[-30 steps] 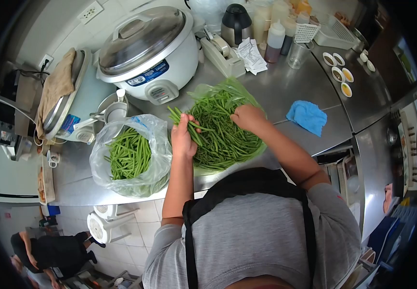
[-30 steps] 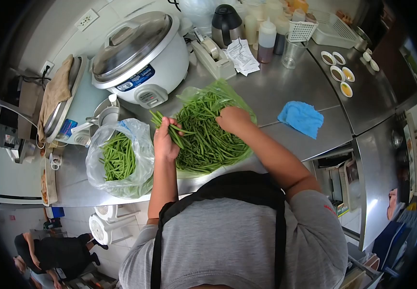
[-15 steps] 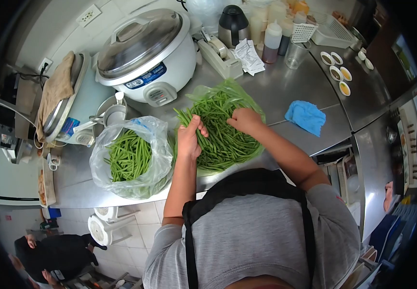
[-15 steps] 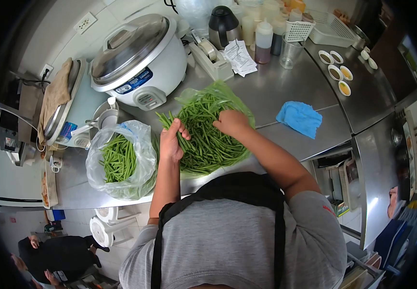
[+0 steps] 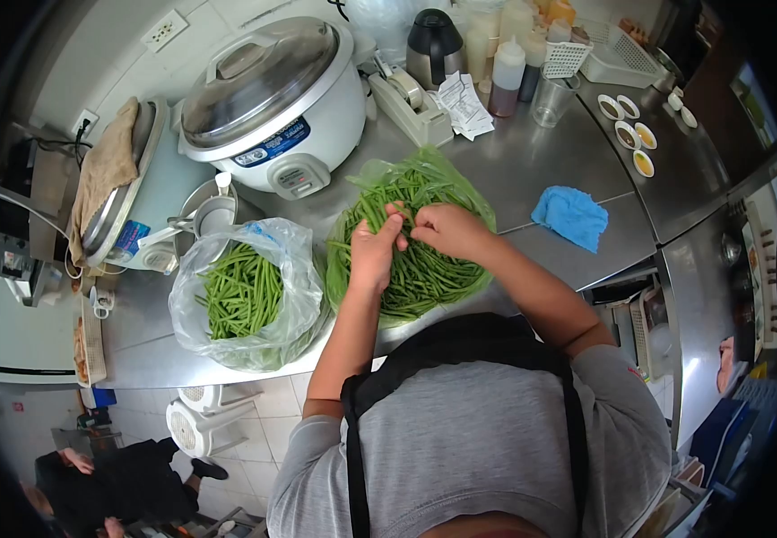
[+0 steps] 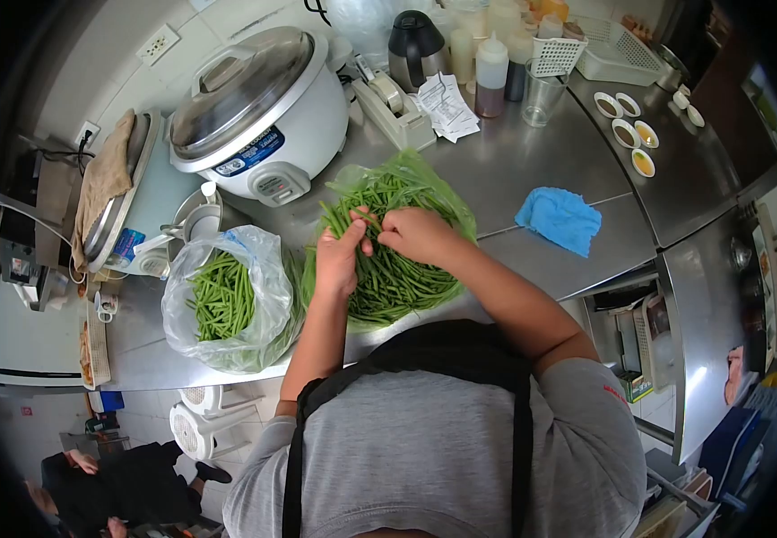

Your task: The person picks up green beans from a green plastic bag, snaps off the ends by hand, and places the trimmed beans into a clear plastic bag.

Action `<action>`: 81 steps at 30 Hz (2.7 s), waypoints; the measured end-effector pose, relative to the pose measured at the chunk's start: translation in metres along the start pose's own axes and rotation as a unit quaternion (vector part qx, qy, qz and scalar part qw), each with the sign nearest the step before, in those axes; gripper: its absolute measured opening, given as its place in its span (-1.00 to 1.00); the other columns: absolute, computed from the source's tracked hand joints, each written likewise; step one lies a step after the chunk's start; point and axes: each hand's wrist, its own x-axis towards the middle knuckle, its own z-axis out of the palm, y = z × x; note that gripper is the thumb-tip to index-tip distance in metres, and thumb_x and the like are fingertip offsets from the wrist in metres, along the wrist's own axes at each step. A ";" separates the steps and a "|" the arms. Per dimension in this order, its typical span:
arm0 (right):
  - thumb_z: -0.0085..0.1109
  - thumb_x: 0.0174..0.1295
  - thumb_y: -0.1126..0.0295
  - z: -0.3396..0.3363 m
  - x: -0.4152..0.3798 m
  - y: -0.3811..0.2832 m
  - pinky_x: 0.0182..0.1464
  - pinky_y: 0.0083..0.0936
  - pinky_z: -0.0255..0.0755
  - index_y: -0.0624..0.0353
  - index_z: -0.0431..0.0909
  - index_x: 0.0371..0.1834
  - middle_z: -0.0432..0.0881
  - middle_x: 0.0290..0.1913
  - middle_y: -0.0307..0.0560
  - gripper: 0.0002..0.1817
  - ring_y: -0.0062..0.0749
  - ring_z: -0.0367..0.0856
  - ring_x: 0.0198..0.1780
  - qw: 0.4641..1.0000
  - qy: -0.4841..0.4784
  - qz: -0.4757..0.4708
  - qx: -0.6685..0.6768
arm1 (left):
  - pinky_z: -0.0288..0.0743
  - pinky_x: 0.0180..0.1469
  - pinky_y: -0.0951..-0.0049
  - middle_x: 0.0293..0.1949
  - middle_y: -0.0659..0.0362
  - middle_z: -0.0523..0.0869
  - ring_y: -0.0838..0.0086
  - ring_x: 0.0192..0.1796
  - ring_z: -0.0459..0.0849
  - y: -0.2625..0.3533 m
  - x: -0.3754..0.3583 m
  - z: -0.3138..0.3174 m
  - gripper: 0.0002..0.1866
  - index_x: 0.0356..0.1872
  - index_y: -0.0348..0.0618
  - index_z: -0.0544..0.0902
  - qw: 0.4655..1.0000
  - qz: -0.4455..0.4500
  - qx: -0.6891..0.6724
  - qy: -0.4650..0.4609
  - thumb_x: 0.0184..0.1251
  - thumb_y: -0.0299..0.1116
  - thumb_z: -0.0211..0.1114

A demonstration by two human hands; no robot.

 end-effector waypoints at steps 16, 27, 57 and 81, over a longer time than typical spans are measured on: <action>0.01 0.01 0.39 -0.022 0.007 -0.020 -0.31 -0.35 0.32 0.13 0.43 -0.45 0.46 -0.51 -0.18 -0.92 -0.24 0.48 -0.39 0.921 0.103 -0.174 -0.334 | 0.28 -0.52 0.56 -0.63 0.23 0.53 0.61 -0.61 0.38 -0.002 0.002 -0.019 -0.90 -0.45 -0.24 0.49 0.934 0.062 0.351 0.016 0.04 -0.43 0.19; -0.04 0.12 0.29 -0.002 0.009 -0.013 -0.39 -0.43 0.37 0.20 0.47 -0.36 0.53 -0.52 -0.06 -0.80 -0.30 0.51 -0.51 0.974 0.078 0.015 0.212 | 0.31 -0.56 0.69 -0.49 0.18 0.56 0.63 -0.61 0.43 0.012 0.002 -0.012 -0.90 -0.30 -0.22 0.41 0.996 0.022 0.079 0.021 0.17 -0.48 0.09; 0.03 -0.01 0.16 0.017 0.013 -0.015 -0.35 -0.23 0.37 0.13 0.47 -0.51 0.55 -0.51 -0.01 -0.75 -0.12 0.54 -0.39 0.971 -0.031 0.038 -0.232 | 0.29 -0.45 0.68 -0.51 0.33 0.51 0.73 -0.49 0.39 0.003 0.000 -0.034 -0.91 -0.37 -0.18 0.49 0.987 0.030 0.129 0.086 0.10 -0.46 0.19; 0.05 0.02 0.28 -0.012 0.006 -0.035 -0.39 -0.24 0.33 0.14 0.42 -0.53 0.52 -0.50 -0.04 -0.83 -0.13 0.50 -0.41 0.967 0.076 -0.107 -0.218 | 0.36 -0.35 0.55 -0.52 0.18 0.58 0.58 -0.47 0.47 -0.012 0.007 -0.020 -0.86 -0.34 -0.25 0.53 0.932 0.129 0.337 -0.044 0.05 -0.46 0.19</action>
